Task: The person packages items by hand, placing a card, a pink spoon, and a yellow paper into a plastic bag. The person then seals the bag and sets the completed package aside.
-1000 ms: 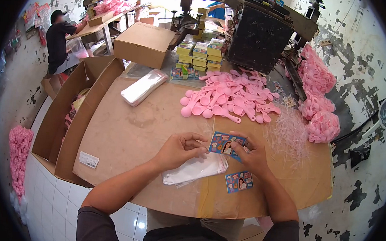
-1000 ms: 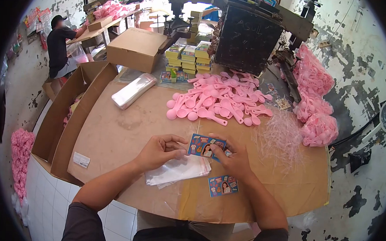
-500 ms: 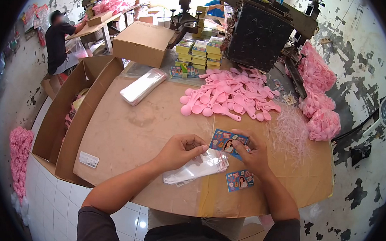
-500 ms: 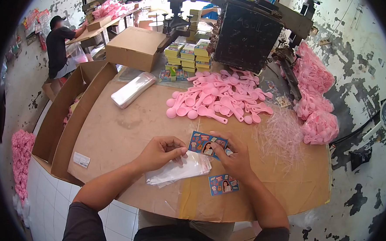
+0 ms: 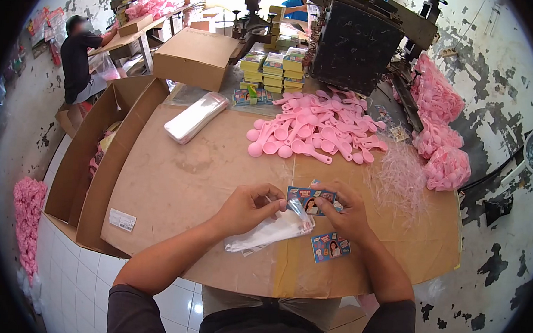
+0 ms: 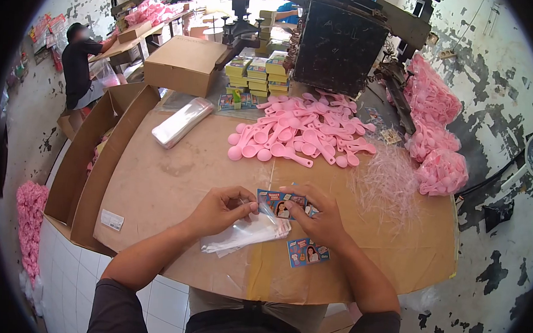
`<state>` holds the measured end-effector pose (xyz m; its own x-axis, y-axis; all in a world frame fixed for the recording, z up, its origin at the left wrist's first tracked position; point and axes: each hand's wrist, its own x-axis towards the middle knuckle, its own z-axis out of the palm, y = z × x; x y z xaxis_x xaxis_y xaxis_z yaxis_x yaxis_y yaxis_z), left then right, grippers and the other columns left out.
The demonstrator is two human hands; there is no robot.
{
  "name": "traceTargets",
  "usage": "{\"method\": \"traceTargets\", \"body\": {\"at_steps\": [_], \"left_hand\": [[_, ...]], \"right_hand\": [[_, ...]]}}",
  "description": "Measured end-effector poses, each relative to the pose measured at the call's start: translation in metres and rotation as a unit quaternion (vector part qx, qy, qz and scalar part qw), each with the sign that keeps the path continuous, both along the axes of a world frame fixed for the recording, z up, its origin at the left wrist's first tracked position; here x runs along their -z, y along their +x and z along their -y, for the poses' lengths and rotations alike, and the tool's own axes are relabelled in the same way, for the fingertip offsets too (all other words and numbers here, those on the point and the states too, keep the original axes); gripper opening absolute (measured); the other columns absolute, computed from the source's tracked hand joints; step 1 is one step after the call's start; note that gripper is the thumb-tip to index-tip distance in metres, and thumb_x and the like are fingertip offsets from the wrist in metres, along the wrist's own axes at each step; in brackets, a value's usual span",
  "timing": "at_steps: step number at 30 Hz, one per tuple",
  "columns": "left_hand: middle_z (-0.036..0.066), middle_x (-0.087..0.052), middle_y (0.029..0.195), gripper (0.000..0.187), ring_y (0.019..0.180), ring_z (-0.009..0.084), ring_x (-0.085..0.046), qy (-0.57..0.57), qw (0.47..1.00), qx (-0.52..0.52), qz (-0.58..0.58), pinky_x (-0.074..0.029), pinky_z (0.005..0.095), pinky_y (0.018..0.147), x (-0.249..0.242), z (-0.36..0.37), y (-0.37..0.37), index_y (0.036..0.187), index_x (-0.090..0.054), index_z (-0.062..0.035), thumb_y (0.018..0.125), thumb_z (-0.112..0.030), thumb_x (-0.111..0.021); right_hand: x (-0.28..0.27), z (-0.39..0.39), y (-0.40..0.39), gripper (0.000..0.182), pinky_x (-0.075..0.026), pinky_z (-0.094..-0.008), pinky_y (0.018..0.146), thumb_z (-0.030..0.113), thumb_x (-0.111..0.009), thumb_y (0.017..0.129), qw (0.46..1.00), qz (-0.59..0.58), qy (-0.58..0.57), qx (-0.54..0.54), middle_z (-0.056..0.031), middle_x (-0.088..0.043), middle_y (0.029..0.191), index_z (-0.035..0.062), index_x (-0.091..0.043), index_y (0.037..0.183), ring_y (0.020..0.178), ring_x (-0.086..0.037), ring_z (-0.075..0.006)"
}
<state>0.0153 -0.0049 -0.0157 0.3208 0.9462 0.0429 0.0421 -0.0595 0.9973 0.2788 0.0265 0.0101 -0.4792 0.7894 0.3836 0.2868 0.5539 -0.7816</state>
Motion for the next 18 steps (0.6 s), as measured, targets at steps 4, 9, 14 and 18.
{"method": "traceTargets", "body": {"at_steps": [4,9,14,18], "left_hand": [[0.011,-0.074,0.096,0.017,0.082,0.0126,-0.07,-0.02,0.999,0.002,0.031,-0.058,0.0265,0.073,0.0021,-0.0009,-0.0004,0.107,-0.066,0.0041,0.1,-0.011,-0.067],[0.012,-0.073,0.097,0.016,0.084,0.0137,-0.071,-0.033,0.998,0.001,0.053,-0.059,0.0279,0.075,0.005,-0.0027,-0.0013,0.108,-0.065,0.0048,0.1,-0.009,-0.066],[0.011,-0.073,0.098,0.016,0.085,0.0139,-0.072,-0.013,0.998,0.002,0.054,-0.06,0.0279,0.075,0.0027,-0.0019,-0.0011,0.108,-0.065,0.0048,0.101,-0.009,-0.066],[0.01,-0.074,0.097,0.017,0.085,0.013,-0.072,-0.014,0.999,0.002,0.046,-0.059,0.0268,0.075,0.0017,-0.0003,-0.0008,0.108,-0.066,0.0042,0.1,-0.011,-0.067]], "right_hand": [[0.0059,0.0036,-0.0039,0.031,-0.055,-0.0284,0.089,-0.003,-0.064,0.096,0.985,-0.142,-0.097,0.031,-0.0055,-0.066,0.108,-0.0018,-0.064,0.127,0.104,-0.066,-0.0122],[0.0089,0.0019,-0.0058,0.031,-0.056,-0.0272,0.082,0.001,-0.07,0.094,0.991,-0.122,-0.039,0.033,-0.0071,-0.071,0.104,0.0008,-0.067,0.125,0.094,-0.069,-0.011],[0.0097,-0.0024,-0.0028,0.031,-0.055,-0.0269,0.079,0.0,-0.071,0.092,0.996,-0.086,0.017,0.031,-0.0069,-0.07,0.102,0.0015,-0.068,0.123,0.09,-0.069,-0.0115],[0.0068,0.0,-0.0049,0.03,-0.055,-0.0267,0.078,-0.002,-0.07,0.092,0.992,-0.113,0.008,0.048,-0.0066,-0.069,0.101,0.0018,-0.069,0.122,0.09,-0.069,-0.0111]]}}
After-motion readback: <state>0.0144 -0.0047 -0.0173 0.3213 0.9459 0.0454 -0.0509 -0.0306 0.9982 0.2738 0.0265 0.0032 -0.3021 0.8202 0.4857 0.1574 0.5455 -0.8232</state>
